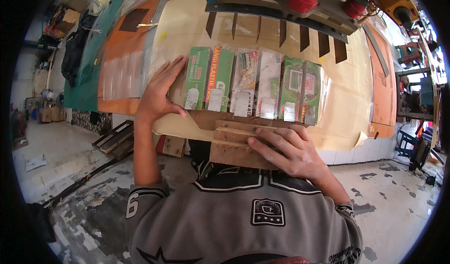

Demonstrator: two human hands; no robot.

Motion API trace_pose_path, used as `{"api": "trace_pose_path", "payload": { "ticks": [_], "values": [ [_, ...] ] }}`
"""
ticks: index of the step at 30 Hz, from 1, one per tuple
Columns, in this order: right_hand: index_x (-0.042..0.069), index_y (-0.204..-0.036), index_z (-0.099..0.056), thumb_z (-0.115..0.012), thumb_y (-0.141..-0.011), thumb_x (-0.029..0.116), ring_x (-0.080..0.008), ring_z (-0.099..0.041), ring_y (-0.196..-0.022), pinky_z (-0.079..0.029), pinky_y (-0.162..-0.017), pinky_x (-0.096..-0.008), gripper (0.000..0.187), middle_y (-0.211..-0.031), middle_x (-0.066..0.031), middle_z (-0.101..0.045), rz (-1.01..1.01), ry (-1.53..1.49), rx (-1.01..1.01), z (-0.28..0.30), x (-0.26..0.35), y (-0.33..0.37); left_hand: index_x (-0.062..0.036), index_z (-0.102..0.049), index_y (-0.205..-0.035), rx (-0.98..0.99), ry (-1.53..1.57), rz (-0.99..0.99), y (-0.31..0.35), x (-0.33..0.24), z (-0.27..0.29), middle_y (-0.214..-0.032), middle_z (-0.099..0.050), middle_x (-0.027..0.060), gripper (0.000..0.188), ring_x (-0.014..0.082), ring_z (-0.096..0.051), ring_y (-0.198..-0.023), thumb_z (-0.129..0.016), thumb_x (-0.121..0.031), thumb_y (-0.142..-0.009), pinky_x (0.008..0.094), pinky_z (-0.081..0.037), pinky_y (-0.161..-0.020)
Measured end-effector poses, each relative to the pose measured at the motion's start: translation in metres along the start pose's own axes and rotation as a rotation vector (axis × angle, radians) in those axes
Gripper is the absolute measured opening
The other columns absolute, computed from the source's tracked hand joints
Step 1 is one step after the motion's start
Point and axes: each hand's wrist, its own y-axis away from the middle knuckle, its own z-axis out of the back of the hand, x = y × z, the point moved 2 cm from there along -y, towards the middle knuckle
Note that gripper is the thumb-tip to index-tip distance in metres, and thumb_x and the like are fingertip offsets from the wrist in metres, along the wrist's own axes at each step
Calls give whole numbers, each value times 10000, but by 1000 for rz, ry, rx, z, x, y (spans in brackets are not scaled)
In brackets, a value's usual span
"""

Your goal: The person positions several green and white boxes on a light table, aligns a clear plastic film over them using a guide, and trims the edges of the plastic with a metal blade.

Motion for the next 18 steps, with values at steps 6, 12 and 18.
{"api": "trace_pose_path", "payload": {
  "ticks": [6, 12, 18],
  "values": [
    [171, -1441, -703, -613, -910, 231, -193, -649, -1079, -495, -893, -336, 542, -1421, -45, -682, -83, 13, 44, 2, 1, 8, -20, -448, -1624, -10, -1, -17, 0, -2, 0, -1619, -549, 163, 1416, 370, -464, -1541, -749, -828, -502, 560, -337, -1292],
    [185, -1458, -692, -623, -900, 235, -199, -624, -1066, -496, -900, -347, 564, -1448, -32, -662, -104, -11, 48, -1, -3, 12, -5, -450, -1618, -7, -25, -8, 0, -1, -1, -1625, -538, 172, 1450, 373, -467, -1537, -711, -878, -490, 555, -342, -1288],
    [179, -1472, -677, -628, -906, 232, -190, -620, -1078, -494, -917, -347, 570, -1442, -30, -659, -74, -26, 32, -3, -3, 7, 22, -461, -1601, -7, -39, -10, 0, 5, -3, -1611, -534, 233, 1477, 407, -481, -1521, -688, -915, -482, 558, -333, -1285]
  ]
}}
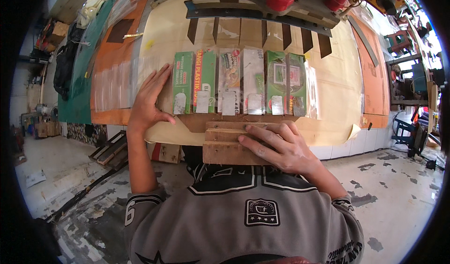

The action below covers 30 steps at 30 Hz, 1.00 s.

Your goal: The person positions several green and white boxes on a light table, aligns a clear plastic film over them using a guide, and trims the edges of the plastic with a metal blade.

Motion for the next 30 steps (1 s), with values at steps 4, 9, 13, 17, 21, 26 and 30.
{"api": "trace_pose_path", "payload": {
  "ticks": [4, 9, 13, 17, 21, 26, 30],
  "values": [
    [222, -1418, -733, -667, -880, 238, -187, -613, -1099, -493, -914, -350, 542, -1454, 7, -668, -10, 1, -14, -5, -1, -1, 26, -461, -1599, 5, 0, -6, 0, 3, 0, -1607, -527, 260, 1470, 412, -483, -1518, -702, -905, -487, 557, -331, -1285],
    [171, -1441, -705, -618, -902, 209, -195, -621, -1065, -498, -917, -360, 547, -1422, -31, -675, 7, -30, -11, 1, -7, 0, 26, -453, -1603, 12, 3, -2, 2, 2, 1, -1616, -525, 240, 1456, 406, -477, -1523, -727, -881, -497, 559, -335, -1286],
    [170, -1434, -714, -619, -896, 217, -203, -620, -1048, -498, -910, -361, 548, -1407, -32, -682, 7, -51, -23, -2, -5, -2, 17, -441, -1613, 16, 1, -3, 1, -1, 3, -1624, -524, 217, 1449, 399, -466, -1530, -744, -863, -502, 562, -337, -1289],
    [169, -1439, -710, -620, -893, 217, -208, -620, -1035, -500, -905, -362, 556, -1406, -35, -682, 23, -36, -12, -1, -3, -7, 9, -423, -1627, 7, 23, 11, 2, -3, 3, -1633, -515, 210, 1446, 397, -461, -1534, -757, -850, -513, 565, -333, -1292],
    [163, -1441, -707, -621, -891, 208, -207, -622, -1040, -503, -905, -363, 558, -1403, -42, -680, 9, -33, 22, -1, -2, -6, -12, -399, -1647, -15, 55, 7, 5, -3, 3, -1660, -490, 194, 1455, 391, -455, -1542, -751, -863, -520, 563, -330, -1290],
    [152, -1444, -700, -634, -881, 213, -215, -630, -1096, -503, -919, -369, 570, -1396, -48, -676, 32, -43, -6, -3, 1, -12, -39, -381, -1666, -21, 66, 4, 4, -2, 3, -1676, -475, 177, 1456, 384, -450, -1548, -736, -888, -538, 558, -329, -1286],
    [158, -1447, -695, -633, -878, 209, -220, -632, -1157, -505, -944, -381, 575, -1392, -46, -674, 1, -83, 14, -2, 1, -13, -39, -380, -1668, -17, 62, 12, 3, -2, 3, -1676, -476, 174, 1455, 384, -457, -1543, -725, -902, -548, 560, -326, -1286]
  ]
}}
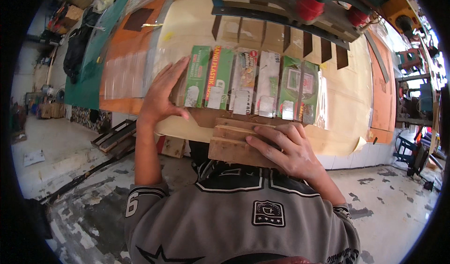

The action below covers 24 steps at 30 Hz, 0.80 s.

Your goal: The person positions several green and white boxes on a light table, aligns a clear plastic film over them using a guide, and trims the edges of the plastic with a metal blade.

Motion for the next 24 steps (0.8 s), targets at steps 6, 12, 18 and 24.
{"api": "trace_pose_path", "payload": {
  "ticks": [6, 12, 18, 24],
  "values": [
    [191, -1460, -684, -763, -892, 492, -247, -623, -1181, -503, -964, -435, 648, -1374, -34, -678, -86, -104, 16, 22, -13, 11, -40, -398, -1662, -6, -10, 24, 2, -1, -2, -1668, -487, 179, 1461, 386, -458, -1543, -673, -945, -548, 560, -310, -1294],
    [30, -1183, -669, -832, -859, 428, -364, -609, -995, -500, -893, -486, 539, -1081, -178, -688, -221, 24, -364, 31, -60, 71, -30, -492, -1602, -67, -11, 12, -3, -26, 10, -1625, -524, 213, 1377, 420, -491, -1510, -673, -942, -587, 569, -362, -1252],
    [34, -1192, -553, -858, -790, 135, -386, -565, -992, -470, -874, -492, 514, -1072, -185, -604, -479, 179, -316, 24, -73, 82, -60, -692, -1410, -29, 32, -366, -7, -120, 22, -1396, -672, 114, 964, 316, -648, -1288, -746, -787, -780, 467, -500, -1052],
    [75, -1034, -584, -867, -805, 78, -348, -560, -938, -470, -804, -478, 364, -993, -127, -586, -566, 233, -351, 11, -77, 77, -77, -725, -1357, 48, -79, -352, 0, -176, -25, -1256, -687, 51, 661, 208, -661, -1124, -787, -553, -903, 397, -495, -944]
  ]
}}
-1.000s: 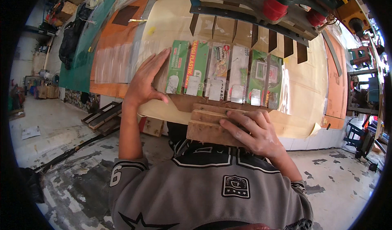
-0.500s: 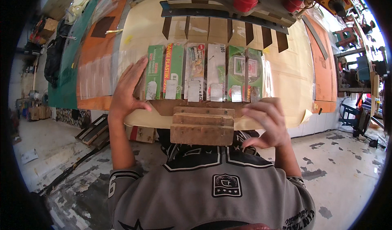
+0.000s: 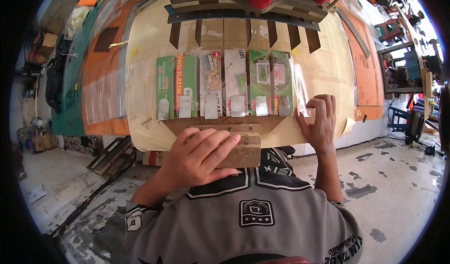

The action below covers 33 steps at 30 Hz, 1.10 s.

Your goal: The person positions several green and white boxes on a light table, aligns a clear plastic film over them using a guide, and trims the edges of the plastic with a metal blade.

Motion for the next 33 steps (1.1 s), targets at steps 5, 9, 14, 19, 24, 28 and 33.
{"api": "trace_pose_path", "payload": {
  "ticks": [5, 9, 14, 19, 24, 28, 33],
  "values": [
    [83, -938, -595, -843, -818, 14, -320, -560, -872, -464, -759, -461, 283, -912, -94, -580, 26, 15, -53, -7, -4, 1, -59, -731, -1334, 2, -49, 10, 5, -5, -4, -1238, -680, 51, 627, 203, -650, -1062, -809, -489, -885, 391, -488, -911],
    [92, -923, -594, -845, -813, 6, -319, -560, -848, -461, -750, -456, 287, -899, -92, -591, 50, 1, -71, -10, -7, 5, -52, -738, -1318, -51, -23, 31, 13, -7, -14, -1166, -666, 40, 600, 207, -630, -989, -802, -473, -895, 390, -480, -887],
    [91, -905, -576, -838, -830, 0, -324, -560, -833, -454, -745, -454, 287, -882, -98, -598, 56, -15, -90, -11, -13, 9, -59, -745, -1315, -110, -46, 41, 13, -9, -18, -1093, -641, 24, 582, 200, -595, -907, -778, -485, -919, 377, -456, -837],
    [88, -903, -573, -827, -845, -11, -329, -559, -825, -447, -743, -460, 279, -866, -102, -595, 51, -43, -91, -11, -13, 8, -69, -749, -1317, -119, -50, 50, 13, -10, -18, -1078, -636, 14, 586, 189, -580, -878, -773, -500, -921, 369, -444, -813],
    [81, -906, -573, -825, -848, -15, -329, -560, -822, -448, -740, -467, 275, -865, -109, -598, 29, -52, -92, -12, -14, 8, -73, -756, -1307, -138, -63, 41, 14, -8, -20, -1066, -632, 9, 581, 181, -571, -861, -776, -505, -918, 370, -445, -807],
    [81, -907, -571, -816, -849, -20, -328, -565, -828, -450, -744, -471, 271, -863, -109, -600, -10, -59, -92, -13, -16, 10, -70, -758, -1303, -135, -56, 32, 13, -5, -18, -1058, -630, 6, 582, 175, -567, -857, -778, -503, -916, 368, -448, -812],
    [30, -981, -577, -769, -868, 14, -334, -544, -884, -449, -788, -463, 223, -906, -133, -571, 6, -77, 0, -4, -15, 5, -53, -759, -1299, -145, -25, 9, 16, -4, -18, -1054, -631, 5, 588, 169, -563, -852, -795, -487, -904, 358, -459, -817]
  ]
}}
